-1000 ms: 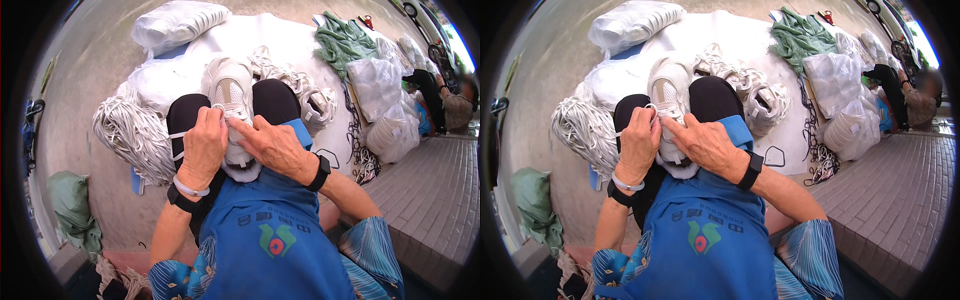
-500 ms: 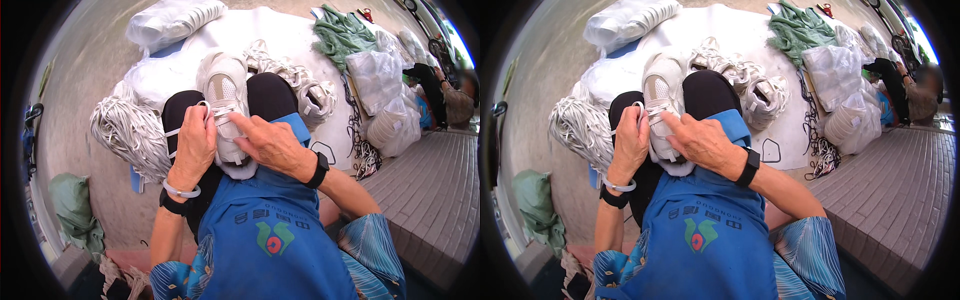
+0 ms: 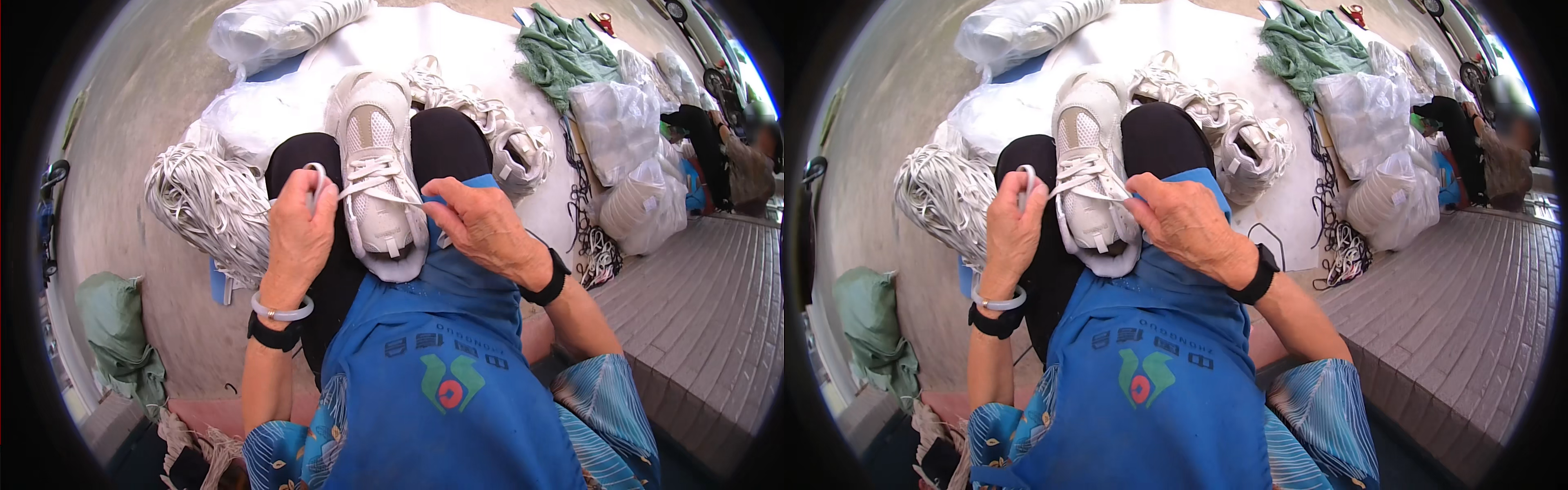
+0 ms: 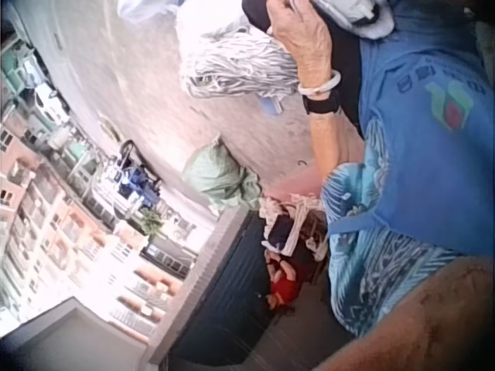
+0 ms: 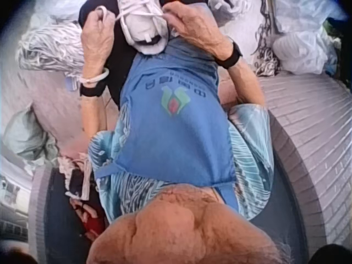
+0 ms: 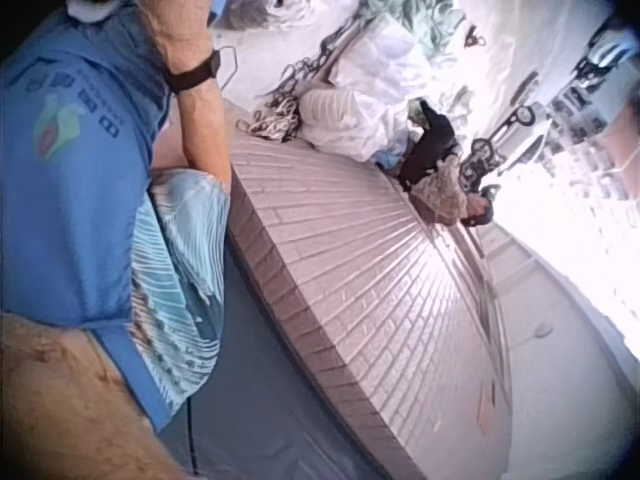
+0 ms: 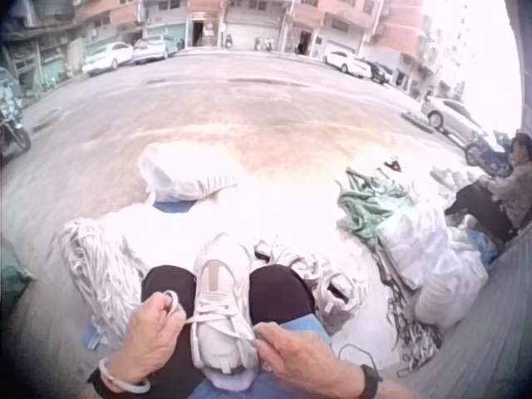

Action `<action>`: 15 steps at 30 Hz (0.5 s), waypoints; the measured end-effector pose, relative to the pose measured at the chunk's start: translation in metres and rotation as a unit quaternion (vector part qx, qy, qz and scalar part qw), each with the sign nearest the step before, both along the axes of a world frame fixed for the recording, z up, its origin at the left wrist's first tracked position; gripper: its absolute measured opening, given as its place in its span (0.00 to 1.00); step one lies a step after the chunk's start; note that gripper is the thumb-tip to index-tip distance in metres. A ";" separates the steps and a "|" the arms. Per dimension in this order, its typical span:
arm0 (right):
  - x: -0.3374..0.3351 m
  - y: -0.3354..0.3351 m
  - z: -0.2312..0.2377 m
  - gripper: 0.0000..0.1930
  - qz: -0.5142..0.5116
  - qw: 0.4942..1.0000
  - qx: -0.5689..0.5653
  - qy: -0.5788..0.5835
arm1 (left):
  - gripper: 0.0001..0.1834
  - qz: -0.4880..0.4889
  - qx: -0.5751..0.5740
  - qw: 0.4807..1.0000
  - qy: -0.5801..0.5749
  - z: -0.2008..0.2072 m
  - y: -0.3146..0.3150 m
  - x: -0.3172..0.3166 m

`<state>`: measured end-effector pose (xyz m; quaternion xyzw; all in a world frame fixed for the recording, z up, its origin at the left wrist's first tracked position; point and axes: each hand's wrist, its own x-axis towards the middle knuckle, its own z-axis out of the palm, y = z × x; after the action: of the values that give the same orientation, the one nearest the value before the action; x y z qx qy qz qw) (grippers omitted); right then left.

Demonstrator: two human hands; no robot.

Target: Lacing a sneaker while sitting on the ground near bags of supplies.

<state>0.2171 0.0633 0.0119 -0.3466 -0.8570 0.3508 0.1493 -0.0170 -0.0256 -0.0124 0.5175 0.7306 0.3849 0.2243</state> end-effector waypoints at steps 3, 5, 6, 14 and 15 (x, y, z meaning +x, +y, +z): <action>0.009 0.000 -0.002 0.07 0.014 1.000 -0.026 0.009 | 0.11 0.048 0.017 0.994 -0.094 0.003 -0.013 -0.006; 0.013 0.003 -0.004 0.07 0.088 0.994 -0.042 0.039 | 0.12 0.103 0.082 0.985 -0.114 0.005 -0.021 -0.016; 0.015 0.006 -0.004 0.07 0.089 0.994 -0.045 0.039 | 0.12 0.139 0.079 0.977 -0.139 0.006 -0.029 -0.033; 0.033 0.019 -0.001 0.05 0.033 0.990 0.128 -0.057 | 0.11 0.314 0.228 0.832 -0.397 0.039 -0.174 -0.257; 0.034 0.022 0.000 0.05 0.030 0.990 0.127 -0.059 | 0.10 0.316 0.256 0.818 -0.407 0.045 -0.212 -0.300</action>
<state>0.2515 0.0854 0.0117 -0.3197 -0.9118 0.2224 0.1303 -0.3166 -0.2378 0.0326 0.0934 0.5713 0.7832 0.2268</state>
